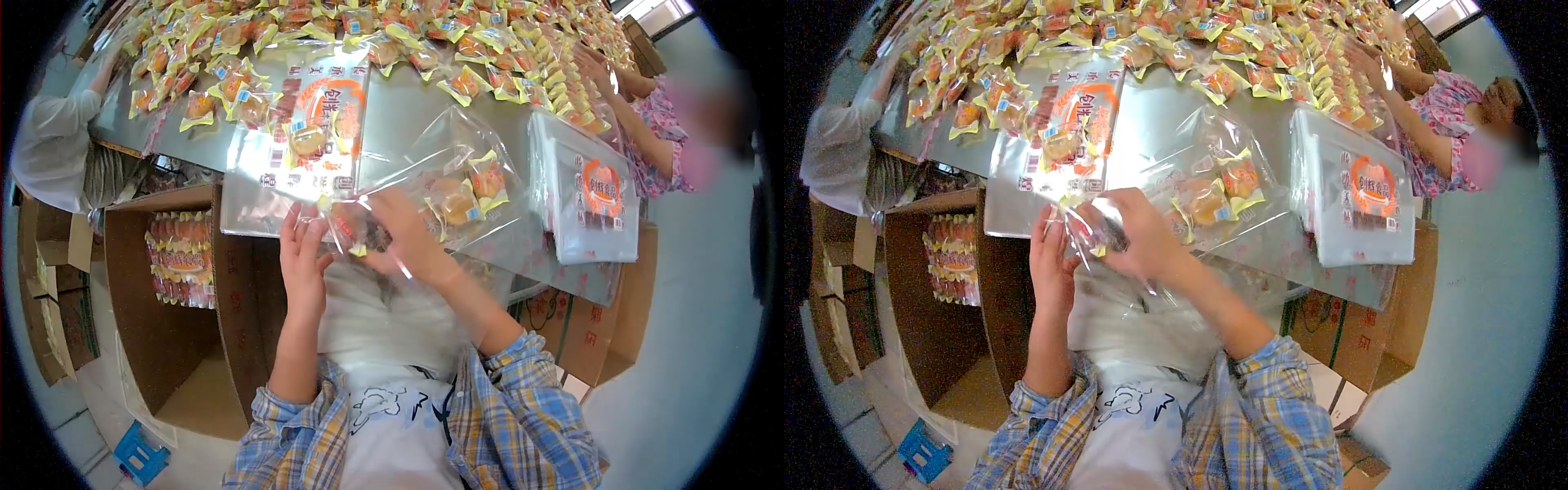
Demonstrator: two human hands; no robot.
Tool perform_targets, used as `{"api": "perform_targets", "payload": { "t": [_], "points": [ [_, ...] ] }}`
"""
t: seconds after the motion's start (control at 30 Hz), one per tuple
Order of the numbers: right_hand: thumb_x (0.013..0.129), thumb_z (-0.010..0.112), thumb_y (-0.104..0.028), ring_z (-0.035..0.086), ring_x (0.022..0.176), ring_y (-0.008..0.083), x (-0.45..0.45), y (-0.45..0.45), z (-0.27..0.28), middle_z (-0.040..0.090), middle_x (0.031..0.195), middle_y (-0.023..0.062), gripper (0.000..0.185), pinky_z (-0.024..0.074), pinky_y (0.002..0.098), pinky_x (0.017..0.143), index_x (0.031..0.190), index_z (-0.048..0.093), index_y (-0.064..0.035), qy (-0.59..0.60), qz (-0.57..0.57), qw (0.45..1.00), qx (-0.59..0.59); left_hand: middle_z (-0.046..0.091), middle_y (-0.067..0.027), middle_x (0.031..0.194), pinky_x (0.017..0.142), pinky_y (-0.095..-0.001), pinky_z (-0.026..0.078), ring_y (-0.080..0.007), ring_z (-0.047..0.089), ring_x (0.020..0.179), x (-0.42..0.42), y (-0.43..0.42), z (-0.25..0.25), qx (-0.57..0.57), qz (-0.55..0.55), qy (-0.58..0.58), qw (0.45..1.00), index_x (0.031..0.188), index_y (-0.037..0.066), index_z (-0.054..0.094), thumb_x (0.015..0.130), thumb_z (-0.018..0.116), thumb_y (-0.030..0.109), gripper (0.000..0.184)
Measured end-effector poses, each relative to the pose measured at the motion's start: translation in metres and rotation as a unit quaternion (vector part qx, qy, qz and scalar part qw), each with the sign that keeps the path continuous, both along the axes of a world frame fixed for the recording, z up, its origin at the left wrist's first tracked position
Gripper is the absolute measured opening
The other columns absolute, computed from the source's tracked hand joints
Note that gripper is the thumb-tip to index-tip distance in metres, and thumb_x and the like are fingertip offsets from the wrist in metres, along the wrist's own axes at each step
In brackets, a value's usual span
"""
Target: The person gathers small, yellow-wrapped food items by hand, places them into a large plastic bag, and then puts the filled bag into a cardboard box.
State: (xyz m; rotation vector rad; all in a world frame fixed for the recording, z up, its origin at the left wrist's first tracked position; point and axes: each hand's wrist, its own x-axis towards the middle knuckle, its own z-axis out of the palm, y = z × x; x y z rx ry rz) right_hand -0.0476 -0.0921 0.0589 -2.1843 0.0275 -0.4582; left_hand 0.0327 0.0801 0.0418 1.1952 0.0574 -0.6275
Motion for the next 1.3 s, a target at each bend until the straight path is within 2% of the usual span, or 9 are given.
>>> {"api": "perform_targets", "payload": {
  "t": [0.1, 0.4, 0.5, 0.6, 0.67, 0.87, 1.03, 1.13, 1.3],
  "points": [
    [0.07, 0.081, -0.01, 0.053, 0.131, 0.0414, 0.0, 0.004, -0.01, 0.054, 0.142, 0.0169, 0.069, 0.0469, 0.0483, 0.11, 0.136, 0.061, -0.0095, -0.029, 0.058, 0.998, 0.016, 0.058, -0.0116, 0.141, 0.091, -0.0336, 0.058, -0.0206, 0.059, 0.127, -0.003, -0.007, 0.008, 0.005, -0.043, -0.04, 0.998, 0.158, 0.011, 0.032, 0.105, 0.06, 0.025, 0.062],
    [0.079, 0.08, -0.021, 0.05, 0.139, 0.0406, 0.038, -0.001, -0.024, 0.055, 0.145, 0.0196, 0.066, 0.0409, 0.0487, 0.117, 0.14, 0.058, -0.0093, -0.087, -0.001, 0.981, -0.176, 0.064, -0.0144, 0.13, 0.083, -0.0291, 0.056, -0.0203, 0.067, 0.109, -0.004, -0.01, 0.008, -0.003, -0.085, -0.124, 0.989, 0.166, 0.01, 0.004, 0.099, 0.071, 0.019, 0.095],
    [0.075, 0.081, -0.014, 0.048, 0.139, 0.0405, 0.038, -0.005, -0.026, 0.054, 0.148, 0.0199, 0.072, 0.0409, 0.0491, 0.116, 0.141, 0.055, -0.0075, -0.076, 0.031, 0.997, -0.014, 0.061, -0.0181, 0.135, 0.088, -0.0306, 0.055, -0.0213, 0.064, 0.116, -0.001, -0.006, 0.021, 0.002, -0.122, -0.146, 0.982, 0.166, 0.011, 0.004, 0.097, 0.072, 0.015, 0.097],
    [0.08, 0.082, -0.027, 0.05, 0.138, 0.0385, 0.037, -0.003, -0.012, 0.052, 0.152, 0.018, 0.073, 0.0392, 0.0503, 0.118, 0.145, 0.054, -0.0112, -0.055, 0.03, 0.998, -0.006, 0.051, -0.0181, 0.15, 0.103, -0.0382, 0.053, -0.0263, 0.06, 0.127, 0.033, 0.004, -0.001, 0.005, -0.079, -0.179, 0.981, 0.166, 0.014, 0.011, 0.102, 0.063, 0.017, 0.083],
    [0.081, 0.08, -0.016, 0.053, 0.133, 0.0355, 0.035, 0.007, -0.003, 0.05, 0.146, 0.016, 0.072, 0.0457, 0.0456, 0.11, 0.148, 0.053, -0.0114, -0.07, 0.046, 0.996, 0.012, 0.052, -0.0186, 0.148, 0.104, -0.0407, 0.054, -0.0283, 0.06, 0.128, 0.042, 0.004, 0.006, -0.117, -0.036, -0.083, 0.989, 0.165, 0.012, 0.015, 0.103, 0.059, 0.024, 0.077],
    [0.084, 0.07, 0.001, 0.057, 0.122, 0.0308, 0.03, 0.037, -0.023, 0.048, 0.137, 0.0165, 0.072, 0.0499, 0.0394, 0.101, 0.151, 0.043, -0.0048, -0.031, 0.062, 0.944, 0.324, 0.054, -0.0135, 0.145, 0.101, -0.0379, 0.053, -0.0218, 0.058, 0.127, 0.042, -0.007, 0.007, -0.071, -0.026, -0.084, 0.994, 0.162, 0.007, 0.022, 0.106, 0.058, 0.026, 0.069],
    [0.085, 0.068, 0.002, 0.06, 0.115, 0.0383, 0.038, 0.04, -0.03, 0.057, 0.13, 0.0213, 0.063, 0.0512, 0.0429, 0.098, 0.143, 0.045, -0.003, -0.085, 0.019, 0.981, 0.171, 0.056, -0.0099, 0.139, 0.104, -0.0355, 0.047, -0.0167, 0.054, 0.127, 0.044, -0.009, -0.006, -0.06, -0.038, -0.071, 0.995, 0.154, 0.005, 0.038, 0.108, 0.052, 0.032, 0.055],
    [0.082, 0.069, -0.001, 0.06, 0.113, 0.0379, 0.051, 0.051, -0.033, 0.062, 0.126, 0.0184, 0.063, 0.0487, 0.0457, 0.096, 0.141, 0.048, -0.0056, -0.09, -0.048, 0.978, 0.184, 0.055, -0.0084, 0.14, 0.105, -0.0335, 0.045, -0.0148, 0.054, 0.125, 0.036, -0.014, 0.0, -0.071, -0.04, -0.075, 0.994, 0.151, 0.005, 0.041, 0.109, 0.05, 0.039, 0.055],
    [0.082, 0.075, -0.011, 0.062, 0.104, 0.0302, 0.062, 0.044, -0.017, 0.067, 0.125, 0.0092, 0.053, 0.045, 0.0429, 0.087, 0.132, 0.059, -0.0089, -0.151, -0.185, 0.97, -0.033, 0.05, -0.0076, 0.149, 0.105, -0.0347, 0.046, -0.018, 0.053, 0.128, 0.024, -0.017, 0.015, -0.048, -0.06, -0.081, 0.994, 0.158, 0.005, 0.034, 0.109, 0.049, 0.045, 0.065]
  ]
}}
